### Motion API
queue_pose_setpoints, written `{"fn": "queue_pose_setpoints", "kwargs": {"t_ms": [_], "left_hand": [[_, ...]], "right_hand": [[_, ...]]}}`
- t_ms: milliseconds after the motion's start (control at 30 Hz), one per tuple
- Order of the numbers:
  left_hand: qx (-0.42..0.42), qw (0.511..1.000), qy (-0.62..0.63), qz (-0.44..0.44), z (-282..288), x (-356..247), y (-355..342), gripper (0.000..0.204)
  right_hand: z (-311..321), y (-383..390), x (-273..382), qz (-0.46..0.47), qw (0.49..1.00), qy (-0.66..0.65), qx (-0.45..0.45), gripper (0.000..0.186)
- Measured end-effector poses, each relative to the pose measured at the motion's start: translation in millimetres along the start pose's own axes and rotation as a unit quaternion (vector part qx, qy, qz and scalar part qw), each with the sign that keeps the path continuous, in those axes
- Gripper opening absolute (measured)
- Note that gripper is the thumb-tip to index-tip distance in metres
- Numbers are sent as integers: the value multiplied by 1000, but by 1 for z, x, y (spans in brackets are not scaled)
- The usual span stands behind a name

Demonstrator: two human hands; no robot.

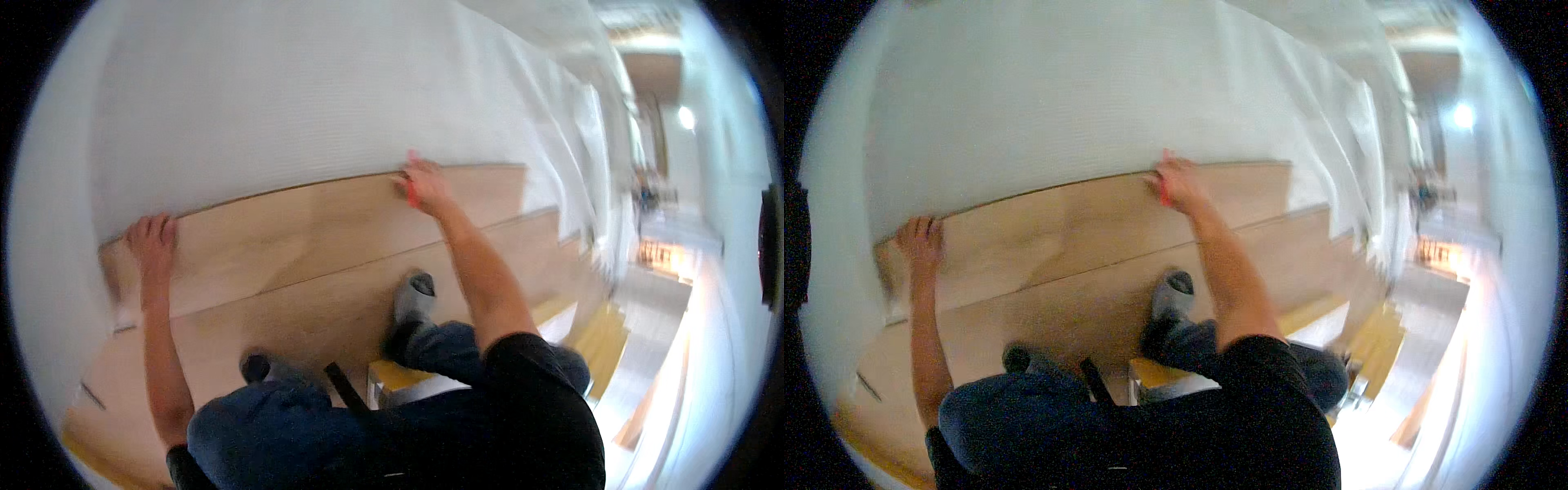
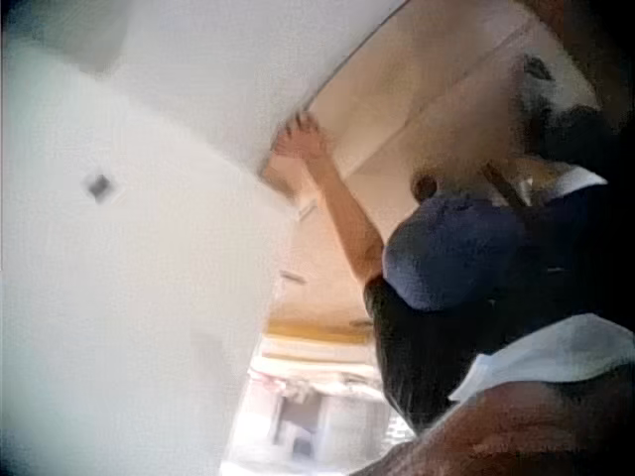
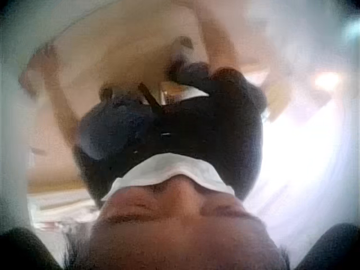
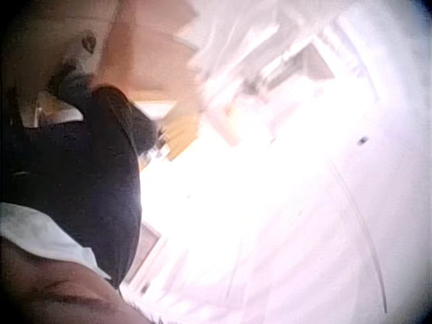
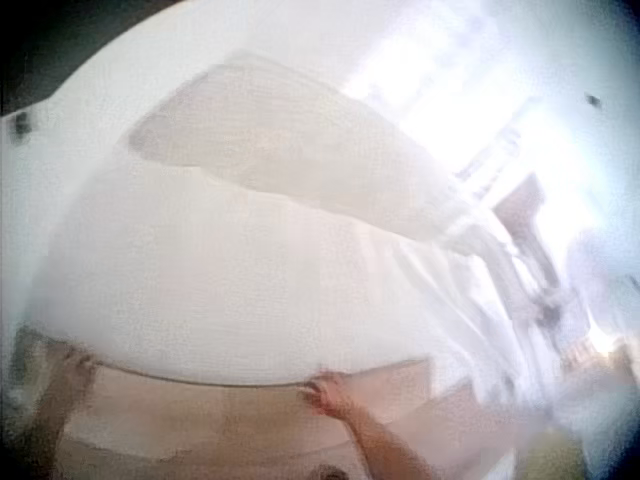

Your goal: The person measures, cuts, and fits laminate flooring boards onto a prepared floor surface. They use a pencil and square to mark a board, use a utility knife to trim foam underlayment, and use a hammer and a tapping block to seat the boards against the wall and each other.

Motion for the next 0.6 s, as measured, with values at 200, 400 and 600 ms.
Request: {"fn": "queue_pose_setpoints", "kwargs": {"t_ms": [200,400,600], "left_hand": [[207,976,62,-18,66,-114,-36,78],[229,972,30,-53,50,-108,-39,112],[225,970,61,-67,66,-113,-32,128]], "right_hand": [[-7,-7,-6,-22,996,-65,-62,43],[9,5,-57,-25,994,-81,-62,40],[12,9,-53,-37,995,-46,-75,35]]}}
Point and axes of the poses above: each hand's wrist, its own y-axis away from the middle knuckle, its own z-axis out of the back of the hand, x = y × z, the point moved 6 cm from there along -y, towards the middle knuckle, and after that the axes turned 6 degrees about z, right-handed, at the moved point
